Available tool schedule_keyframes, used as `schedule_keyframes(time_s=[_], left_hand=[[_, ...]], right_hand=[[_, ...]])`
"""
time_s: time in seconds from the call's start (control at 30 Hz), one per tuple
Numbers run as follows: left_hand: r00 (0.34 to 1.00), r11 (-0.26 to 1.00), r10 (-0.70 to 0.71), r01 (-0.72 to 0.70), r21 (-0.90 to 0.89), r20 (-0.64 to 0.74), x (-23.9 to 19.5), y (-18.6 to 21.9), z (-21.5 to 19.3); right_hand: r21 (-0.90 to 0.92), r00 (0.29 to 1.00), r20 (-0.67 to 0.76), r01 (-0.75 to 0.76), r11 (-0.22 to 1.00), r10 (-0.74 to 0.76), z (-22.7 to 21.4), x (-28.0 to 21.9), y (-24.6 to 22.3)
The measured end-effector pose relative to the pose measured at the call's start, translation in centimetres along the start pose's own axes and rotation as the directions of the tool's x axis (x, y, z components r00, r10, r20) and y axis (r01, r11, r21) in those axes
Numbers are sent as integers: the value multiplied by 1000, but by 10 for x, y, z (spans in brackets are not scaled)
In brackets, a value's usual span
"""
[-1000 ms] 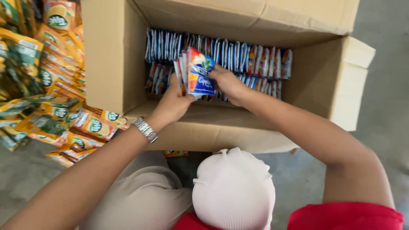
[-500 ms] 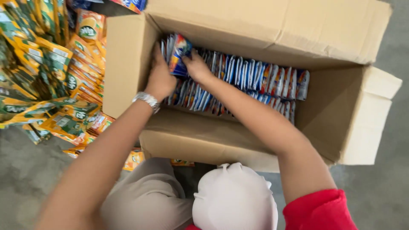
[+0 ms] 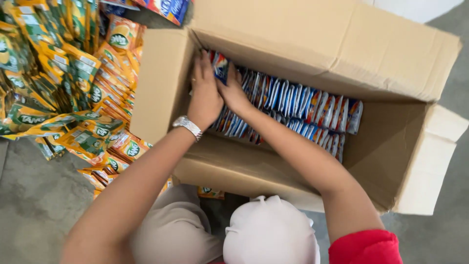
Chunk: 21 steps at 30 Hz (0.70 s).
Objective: The person picks up drink powder sachets from a large pile on the floor and places them into a cardboard box, arranging them in neat rows.
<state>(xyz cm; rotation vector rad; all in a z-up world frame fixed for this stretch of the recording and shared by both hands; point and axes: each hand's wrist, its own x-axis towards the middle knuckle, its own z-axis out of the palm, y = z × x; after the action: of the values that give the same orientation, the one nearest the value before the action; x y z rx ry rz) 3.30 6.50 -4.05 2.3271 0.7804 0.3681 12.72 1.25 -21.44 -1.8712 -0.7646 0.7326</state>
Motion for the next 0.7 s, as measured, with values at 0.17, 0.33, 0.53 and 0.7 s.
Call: schedule_keyframes(time_s=[0.17,0.33,0.53,0.7], left_hand=[[979,911,132,-181,371,154,27,-63,41],[749,947,-56,-170,273,660,86,-34,-34],[867,825,177,127,-550,465,111,-58,-130],[937,350,-329,5,-937,-117,120,-197,-153]], right_hand=[[-14,996,-12,84,996,-84,8,19,11],[417,995,83,-91,904,62,-26,1,-42],[241,978,131,-187,952,160,-41,-25,-85],[45,989,-62,136,990,-133,-50,-82,-132]])
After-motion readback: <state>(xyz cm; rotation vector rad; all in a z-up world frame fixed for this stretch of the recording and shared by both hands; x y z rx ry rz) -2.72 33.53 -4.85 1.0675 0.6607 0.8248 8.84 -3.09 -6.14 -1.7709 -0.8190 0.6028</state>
